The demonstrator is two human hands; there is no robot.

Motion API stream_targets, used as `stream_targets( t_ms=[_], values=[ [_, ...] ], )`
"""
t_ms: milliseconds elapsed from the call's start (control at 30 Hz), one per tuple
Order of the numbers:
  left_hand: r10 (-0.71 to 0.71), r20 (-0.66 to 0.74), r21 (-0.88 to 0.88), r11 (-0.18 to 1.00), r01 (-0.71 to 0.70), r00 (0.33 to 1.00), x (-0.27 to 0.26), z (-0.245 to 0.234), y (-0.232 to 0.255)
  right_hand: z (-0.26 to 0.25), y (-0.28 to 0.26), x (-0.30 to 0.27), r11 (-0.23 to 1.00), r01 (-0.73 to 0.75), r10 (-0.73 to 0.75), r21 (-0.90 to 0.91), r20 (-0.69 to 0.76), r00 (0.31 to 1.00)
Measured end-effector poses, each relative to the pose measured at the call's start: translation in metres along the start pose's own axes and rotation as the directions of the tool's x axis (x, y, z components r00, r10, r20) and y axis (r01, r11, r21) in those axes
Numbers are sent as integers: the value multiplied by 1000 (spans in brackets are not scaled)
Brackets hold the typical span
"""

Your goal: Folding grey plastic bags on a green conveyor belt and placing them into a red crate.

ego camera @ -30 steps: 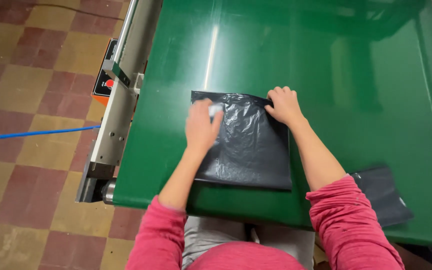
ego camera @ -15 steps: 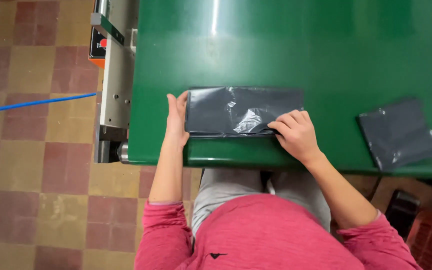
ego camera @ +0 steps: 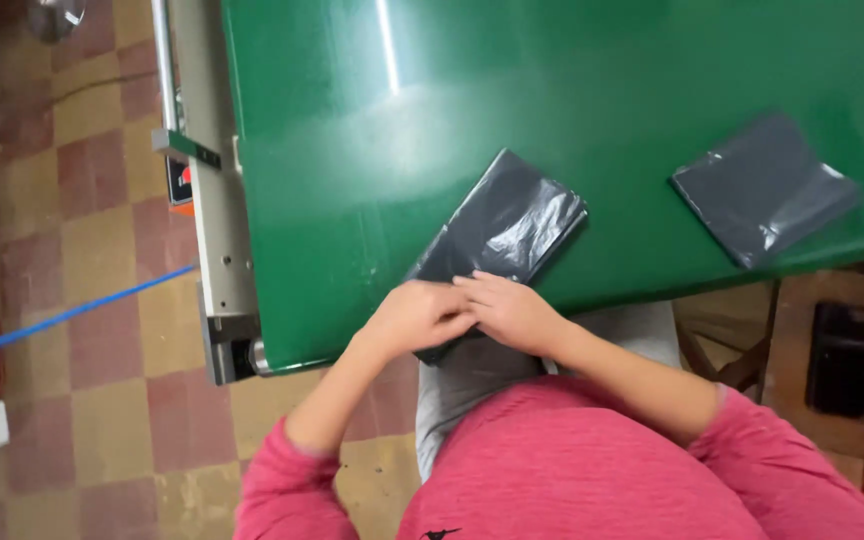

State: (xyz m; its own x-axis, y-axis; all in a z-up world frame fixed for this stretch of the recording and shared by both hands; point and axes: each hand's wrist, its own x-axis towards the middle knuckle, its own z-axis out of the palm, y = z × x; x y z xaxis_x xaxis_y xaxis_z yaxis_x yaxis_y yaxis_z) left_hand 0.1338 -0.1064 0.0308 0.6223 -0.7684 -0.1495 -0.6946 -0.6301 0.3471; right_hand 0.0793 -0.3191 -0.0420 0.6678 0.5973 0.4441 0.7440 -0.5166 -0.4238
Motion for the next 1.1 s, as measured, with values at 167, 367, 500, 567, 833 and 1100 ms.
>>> stream_targets(
  t_ms=[167,367,500,567,833,1100],
  values=[
    [-86,236,-854,456,249,968,76,42,-74,4,30,-61,647,-292,325,704,92,941],
    [-470,174,-717,542,439,865,100,61,-80,-15,48,-43,-461,-20,785,887,419,456],
    [-517,-171,-207,851,482,839,109,38,-20,-9,54,-45,-557,28,761,830,496,417],
    [-411,-457,-14,890,456,789,115,36,-2,-3,54,-50,-551,49,749,833,468,468],
    [41,-534,-172,973,-155,844,139,10,83,-30,52,-136,381,-425,923,821,-310,228],
    [-83,-434,-363,928,-90,897,319,67,161,-138,94,-166,603,-608,633,516,-773,-29]
  ],
)
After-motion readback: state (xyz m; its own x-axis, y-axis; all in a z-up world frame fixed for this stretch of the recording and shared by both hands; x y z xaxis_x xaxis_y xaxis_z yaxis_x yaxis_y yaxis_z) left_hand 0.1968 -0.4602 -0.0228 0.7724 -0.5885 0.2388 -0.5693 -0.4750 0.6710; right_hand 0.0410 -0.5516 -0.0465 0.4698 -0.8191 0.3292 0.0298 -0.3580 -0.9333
